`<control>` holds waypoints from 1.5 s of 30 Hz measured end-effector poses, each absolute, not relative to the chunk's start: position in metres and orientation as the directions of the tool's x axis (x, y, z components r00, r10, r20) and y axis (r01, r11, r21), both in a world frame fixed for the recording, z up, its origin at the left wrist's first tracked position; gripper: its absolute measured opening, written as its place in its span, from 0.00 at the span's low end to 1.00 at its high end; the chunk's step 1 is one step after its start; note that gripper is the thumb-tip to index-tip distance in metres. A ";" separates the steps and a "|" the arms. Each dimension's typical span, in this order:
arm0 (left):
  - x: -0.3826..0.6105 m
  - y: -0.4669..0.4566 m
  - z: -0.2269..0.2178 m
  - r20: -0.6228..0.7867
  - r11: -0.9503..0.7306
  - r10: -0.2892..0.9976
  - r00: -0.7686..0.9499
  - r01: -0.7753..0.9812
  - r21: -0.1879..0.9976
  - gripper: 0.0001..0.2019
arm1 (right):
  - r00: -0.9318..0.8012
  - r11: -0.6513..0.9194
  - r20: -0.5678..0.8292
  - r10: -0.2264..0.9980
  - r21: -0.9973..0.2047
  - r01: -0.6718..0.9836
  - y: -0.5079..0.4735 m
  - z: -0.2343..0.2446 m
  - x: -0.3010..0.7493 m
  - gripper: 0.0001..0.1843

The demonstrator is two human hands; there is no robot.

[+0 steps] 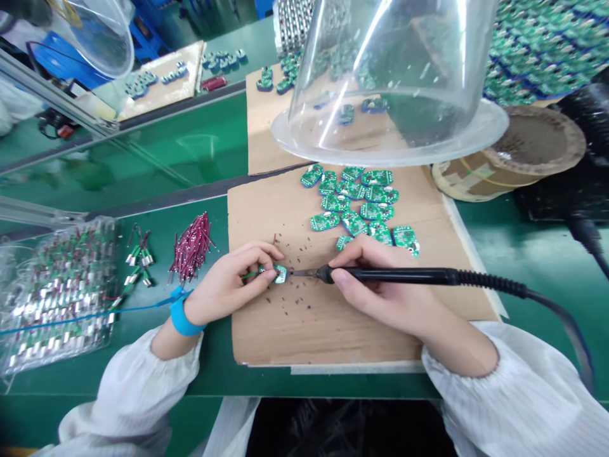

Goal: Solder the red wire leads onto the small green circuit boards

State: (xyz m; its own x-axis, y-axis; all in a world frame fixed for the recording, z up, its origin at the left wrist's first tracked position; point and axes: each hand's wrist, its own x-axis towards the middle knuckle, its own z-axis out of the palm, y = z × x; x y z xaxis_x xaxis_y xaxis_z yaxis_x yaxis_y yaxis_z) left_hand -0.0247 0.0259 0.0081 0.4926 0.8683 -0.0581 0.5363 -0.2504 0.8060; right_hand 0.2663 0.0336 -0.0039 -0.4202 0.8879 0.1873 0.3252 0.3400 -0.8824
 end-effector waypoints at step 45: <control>-0.026 0.026 0.004 -0.037 -0.273 0.866 0.498 0.534 0.800 0.03 | -0.410 0.366 0.212 0.887 -0.863 0.347 0.035 -0.005 0.266 0.02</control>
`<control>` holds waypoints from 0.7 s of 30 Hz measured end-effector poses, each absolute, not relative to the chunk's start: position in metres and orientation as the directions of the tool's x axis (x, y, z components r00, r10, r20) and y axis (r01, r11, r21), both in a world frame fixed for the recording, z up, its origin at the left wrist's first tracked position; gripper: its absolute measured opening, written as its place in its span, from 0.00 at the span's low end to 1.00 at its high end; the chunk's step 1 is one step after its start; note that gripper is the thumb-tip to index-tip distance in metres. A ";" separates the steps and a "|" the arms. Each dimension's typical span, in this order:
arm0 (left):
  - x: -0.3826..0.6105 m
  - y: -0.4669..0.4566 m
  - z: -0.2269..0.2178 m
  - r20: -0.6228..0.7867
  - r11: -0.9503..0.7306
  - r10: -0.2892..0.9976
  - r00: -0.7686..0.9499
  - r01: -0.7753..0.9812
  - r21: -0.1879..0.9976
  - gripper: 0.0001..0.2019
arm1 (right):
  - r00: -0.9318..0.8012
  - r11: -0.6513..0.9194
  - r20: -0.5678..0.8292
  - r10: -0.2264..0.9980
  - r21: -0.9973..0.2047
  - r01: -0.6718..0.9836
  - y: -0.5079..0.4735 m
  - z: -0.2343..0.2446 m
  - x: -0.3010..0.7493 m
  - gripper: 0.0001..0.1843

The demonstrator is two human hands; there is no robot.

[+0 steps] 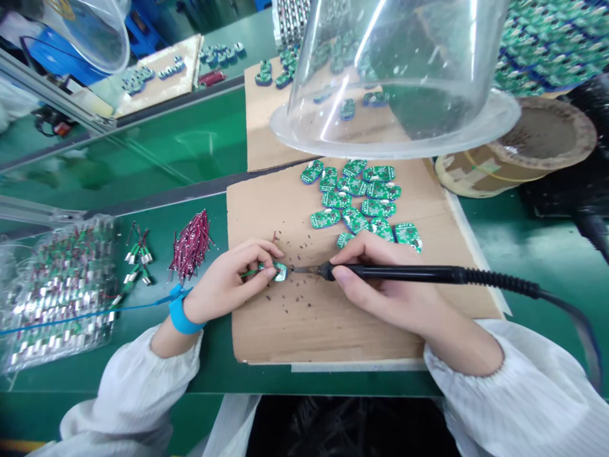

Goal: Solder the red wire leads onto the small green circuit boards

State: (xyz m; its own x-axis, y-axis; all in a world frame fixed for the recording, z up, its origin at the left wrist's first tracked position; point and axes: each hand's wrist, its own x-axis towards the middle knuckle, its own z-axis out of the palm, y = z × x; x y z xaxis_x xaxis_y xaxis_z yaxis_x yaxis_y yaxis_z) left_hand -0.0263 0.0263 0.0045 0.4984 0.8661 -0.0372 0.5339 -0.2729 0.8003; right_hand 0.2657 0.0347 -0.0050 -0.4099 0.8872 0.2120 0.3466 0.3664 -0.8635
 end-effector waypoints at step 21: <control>-0.026 0.026 0.007 -0.056 -0.261 0.871 0.489 0.554 0.791 0.03 | -0.269 0.299 0.222 0.937 -0.907 0.297 0.029 -0.001 0.269 0.02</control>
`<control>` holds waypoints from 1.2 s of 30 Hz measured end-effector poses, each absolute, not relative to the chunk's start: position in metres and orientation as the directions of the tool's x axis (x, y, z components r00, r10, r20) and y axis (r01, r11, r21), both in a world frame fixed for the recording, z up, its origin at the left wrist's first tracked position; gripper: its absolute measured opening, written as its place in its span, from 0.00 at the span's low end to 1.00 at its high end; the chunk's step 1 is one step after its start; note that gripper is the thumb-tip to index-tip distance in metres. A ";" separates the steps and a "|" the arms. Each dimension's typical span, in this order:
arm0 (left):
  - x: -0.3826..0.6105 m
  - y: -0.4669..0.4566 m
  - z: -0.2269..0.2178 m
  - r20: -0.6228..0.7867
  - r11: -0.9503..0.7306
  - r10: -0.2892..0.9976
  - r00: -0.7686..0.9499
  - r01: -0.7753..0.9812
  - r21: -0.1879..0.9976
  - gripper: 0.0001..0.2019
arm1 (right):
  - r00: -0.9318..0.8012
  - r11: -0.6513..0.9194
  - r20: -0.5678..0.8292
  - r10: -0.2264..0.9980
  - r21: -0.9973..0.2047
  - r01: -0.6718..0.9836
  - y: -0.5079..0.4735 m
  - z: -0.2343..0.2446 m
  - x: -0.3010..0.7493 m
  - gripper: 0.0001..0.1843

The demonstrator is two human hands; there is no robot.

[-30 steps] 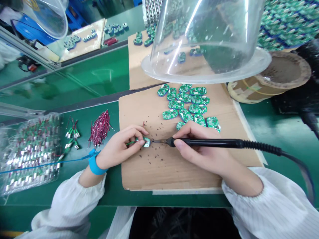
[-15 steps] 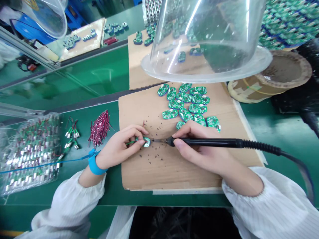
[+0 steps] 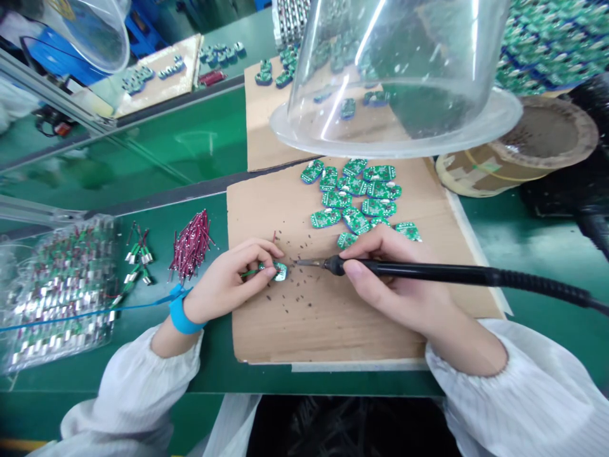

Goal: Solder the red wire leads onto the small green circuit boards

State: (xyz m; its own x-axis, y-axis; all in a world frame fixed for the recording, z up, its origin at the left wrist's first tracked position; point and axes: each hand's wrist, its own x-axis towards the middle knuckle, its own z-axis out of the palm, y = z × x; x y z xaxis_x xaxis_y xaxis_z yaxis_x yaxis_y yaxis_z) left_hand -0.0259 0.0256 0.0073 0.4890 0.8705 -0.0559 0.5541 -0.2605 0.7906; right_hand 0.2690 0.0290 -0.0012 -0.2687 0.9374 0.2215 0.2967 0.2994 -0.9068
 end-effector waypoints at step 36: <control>-0.014 0.020 0.006 -0.020 -0.410 0.867 0.497 0.737 0.537 0.04 | -0.096 0.286 0.276 0.957 -0.950 0.127 0.026 -0.003 0.266 0.05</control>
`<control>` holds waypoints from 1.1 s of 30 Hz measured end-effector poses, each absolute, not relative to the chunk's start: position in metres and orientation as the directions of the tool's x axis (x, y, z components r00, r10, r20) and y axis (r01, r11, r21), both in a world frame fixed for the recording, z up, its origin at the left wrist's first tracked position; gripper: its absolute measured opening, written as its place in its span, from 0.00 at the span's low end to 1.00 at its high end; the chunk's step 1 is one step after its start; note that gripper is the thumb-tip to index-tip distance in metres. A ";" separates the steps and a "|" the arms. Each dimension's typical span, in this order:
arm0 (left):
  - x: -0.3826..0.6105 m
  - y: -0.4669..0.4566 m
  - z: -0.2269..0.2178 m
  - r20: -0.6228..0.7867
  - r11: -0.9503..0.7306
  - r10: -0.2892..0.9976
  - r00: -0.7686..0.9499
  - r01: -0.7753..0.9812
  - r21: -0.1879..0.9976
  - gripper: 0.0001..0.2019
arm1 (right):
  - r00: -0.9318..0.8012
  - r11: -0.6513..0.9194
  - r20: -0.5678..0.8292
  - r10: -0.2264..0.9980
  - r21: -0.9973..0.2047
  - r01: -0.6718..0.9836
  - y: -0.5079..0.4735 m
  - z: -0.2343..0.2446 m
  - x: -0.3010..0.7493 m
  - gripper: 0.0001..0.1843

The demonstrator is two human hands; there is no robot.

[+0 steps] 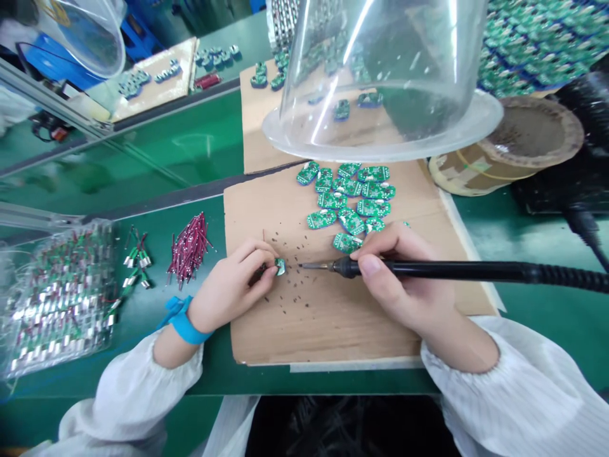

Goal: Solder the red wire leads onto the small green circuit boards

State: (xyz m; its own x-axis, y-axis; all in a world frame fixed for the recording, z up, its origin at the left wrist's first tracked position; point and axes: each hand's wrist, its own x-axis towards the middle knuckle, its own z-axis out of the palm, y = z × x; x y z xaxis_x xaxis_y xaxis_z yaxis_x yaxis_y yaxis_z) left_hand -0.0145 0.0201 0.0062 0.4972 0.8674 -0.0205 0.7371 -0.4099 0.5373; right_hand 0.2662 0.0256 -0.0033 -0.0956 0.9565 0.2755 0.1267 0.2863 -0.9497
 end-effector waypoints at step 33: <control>-0.006 0.053 0.010 -0.130 -0.303 0.823 0.553 0.622 0.722 0.03 | -0.174 0.249 0.217 0.960 -0.951 0.185 0.033 -0.010 0.265 0.08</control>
